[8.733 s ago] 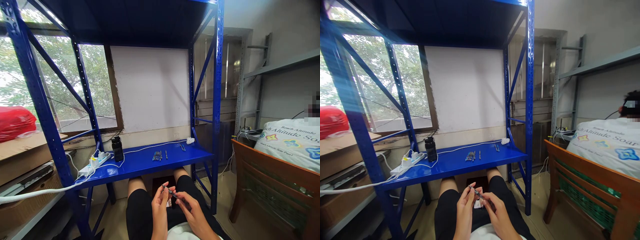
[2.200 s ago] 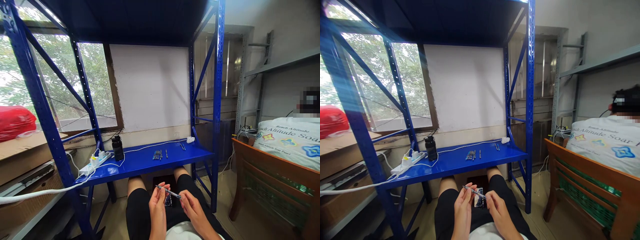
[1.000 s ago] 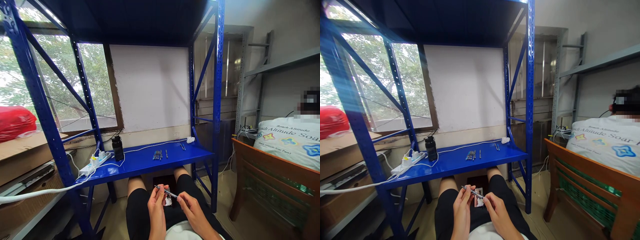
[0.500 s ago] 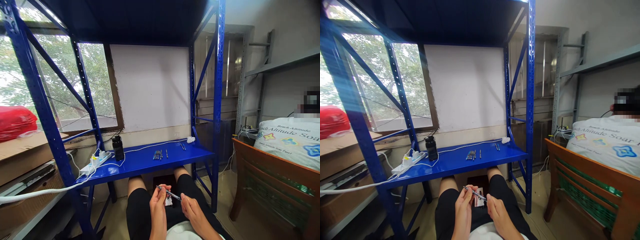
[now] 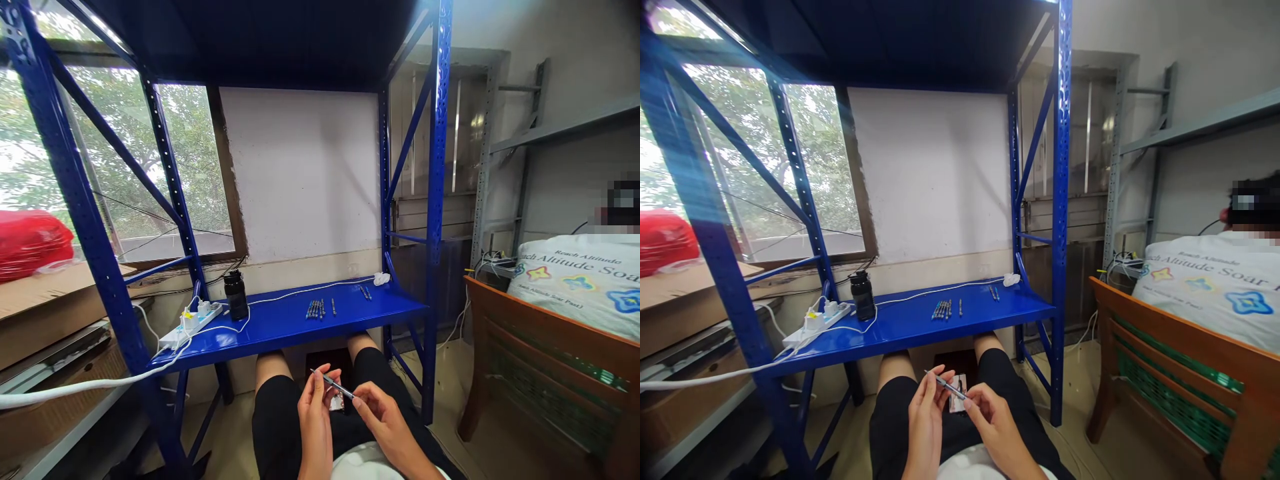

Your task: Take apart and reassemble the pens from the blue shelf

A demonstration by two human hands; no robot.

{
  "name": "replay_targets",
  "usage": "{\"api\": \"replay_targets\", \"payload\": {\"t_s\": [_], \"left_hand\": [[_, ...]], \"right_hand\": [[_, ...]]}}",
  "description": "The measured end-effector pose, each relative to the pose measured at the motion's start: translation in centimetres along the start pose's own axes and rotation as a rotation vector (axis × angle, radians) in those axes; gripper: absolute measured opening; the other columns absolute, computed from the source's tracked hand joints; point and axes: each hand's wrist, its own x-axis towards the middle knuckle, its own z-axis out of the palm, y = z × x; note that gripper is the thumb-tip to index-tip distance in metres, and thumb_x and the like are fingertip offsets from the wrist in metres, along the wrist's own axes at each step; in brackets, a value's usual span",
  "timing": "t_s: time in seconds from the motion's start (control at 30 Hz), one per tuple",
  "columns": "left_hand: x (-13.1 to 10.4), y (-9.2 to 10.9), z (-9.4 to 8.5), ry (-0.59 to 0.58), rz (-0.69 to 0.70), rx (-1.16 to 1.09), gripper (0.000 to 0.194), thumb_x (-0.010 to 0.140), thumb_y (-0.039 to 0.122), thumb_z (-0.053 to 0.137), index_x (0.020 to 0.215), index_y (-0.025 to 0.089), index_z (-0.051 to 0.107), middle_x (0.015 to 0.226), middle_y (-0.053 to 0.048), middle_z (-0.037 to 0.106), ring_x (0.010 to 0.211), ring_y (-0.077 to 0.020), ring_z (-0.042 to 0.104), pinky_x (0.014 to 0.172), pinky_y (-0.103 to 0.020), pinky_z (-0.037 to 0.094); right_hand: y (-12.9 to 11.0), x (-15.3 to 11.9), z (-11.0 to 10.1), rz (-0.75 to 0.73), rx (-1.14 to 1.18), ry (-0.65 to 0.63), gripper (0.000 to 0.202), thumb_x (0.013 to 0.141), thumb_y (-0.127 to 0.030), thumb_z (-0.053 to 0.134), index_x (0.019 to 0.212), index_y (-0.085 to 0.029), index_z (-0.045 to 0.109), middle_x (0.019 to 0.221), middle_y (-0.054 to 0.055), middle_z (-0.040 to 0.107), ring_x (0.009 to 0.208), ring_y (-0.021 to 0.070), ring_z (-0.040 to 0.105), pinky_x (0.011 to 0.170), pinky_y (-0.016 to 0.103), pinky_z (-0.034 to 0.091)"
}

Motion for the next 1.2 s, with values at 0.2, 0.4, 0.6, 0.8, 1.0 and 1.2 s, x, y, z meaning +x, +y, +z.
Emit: {"api": "replay_targets", "payload": {"t_s": [0.2,0.4,0.6,0.8,1.0,1.2], "left_hand": [[0.2,0.0,-0.3,-0.012,0.004,-0.014,0.059,0.074,0.064,0.089,0.107,0.015,0.084,0.103,-0.016,0.083,0.099,-0.0274,0.077,0.085,-0.032,0.059],[-0.4,-0.2,-0.1,-0.132,0.012,0.084,0.059,0.086,0.064,0.079,0.119,0.016,0.082,0.105,-0.016,0.083,0.102,-0.0284,0.077,0.087,-0.033,0.058],[-1.3,-0.3,0.6,-0.386,0.089,0.334,0.061,0.093,0.067,0.068,0.125,0.017,0.08,0.118,-0.018,0.08,0.108,-0.0319,0.073,0.087,-0.038,0.057],[-3.4,-1.3,0.9,-0.773,0.059,0.584,0.051,0.092,0.059,0.075,0.121,0.017,0.08,0.12,-0.016,0.077,0.108,-0.0291,0.072,0.093,-0.038,0.055],[-4.3,-1.8,0.8,-0.854,0.038,0.738,0.05,0.085,0.055,0.081,0.117,0.017,0.082,0.113,-0.014,0.082,0.102,-0.028,0.075,0.093,-0.038,0.055],[-4.4,-1.1,0.9,-0.808,0.005,0.836,0.051,0.087,0.055,0.078,0.121,0.016,0.08,0.112,-0.013,0.083,0.106,-0.0292,0.074,0.1,-0.04,0.054]], "right_hand": [[0.4,0.1,0.1,0.003,0.078,0.097,0.04,0.096,-0.059,0.073,0.102,-0.019,0.075,0.088,0.004,0.068,0.073,0.018,0.058,0.064,0.029,0.045],[0.1,2.6,0.2,-0.006,0.387,0.329,0.046,0.087,-0.064,0.081,0.103,-0.022,0.075,0.063,-0.004,0.056,0.049,0.0121,0.046,0.048,0.026,0.04],[-5.7,7.2,1.0,-0.069,0.805,0.307,0.035,0.091,-0.059,0.081,0.096,-0.027,0.068,0.096,0.003,0.071,0.101,0.0247,0.068,0.095,0.04,0.054],[-10.9,11.1,0.3,-0.059,1.255,0.14,0.033,0.102,-0.047,0.069,0.082,-0.025,0.053,0.069,-0.007,0.035,0.058,0.0134,0.038,0.06,0.03,0.045],[-12.1,12.6,-0.8,-0.094,1.371,0.163,0.044,0.099,-0.029,0.055,0.07,-0.025,0.023,0.066,-0.007,0.023,0.057,0.0141,0.03,0.059,0.031,0.04],[-11.7,12.3,-0.8,-0.111,1.442,0.155,0.039,0.1,-0.033,0.055,0.073,-0.025,0.027,0.068,-0.007,0.023,0.059,0.0141,0.031,0.06,0.031,0.041]]}}
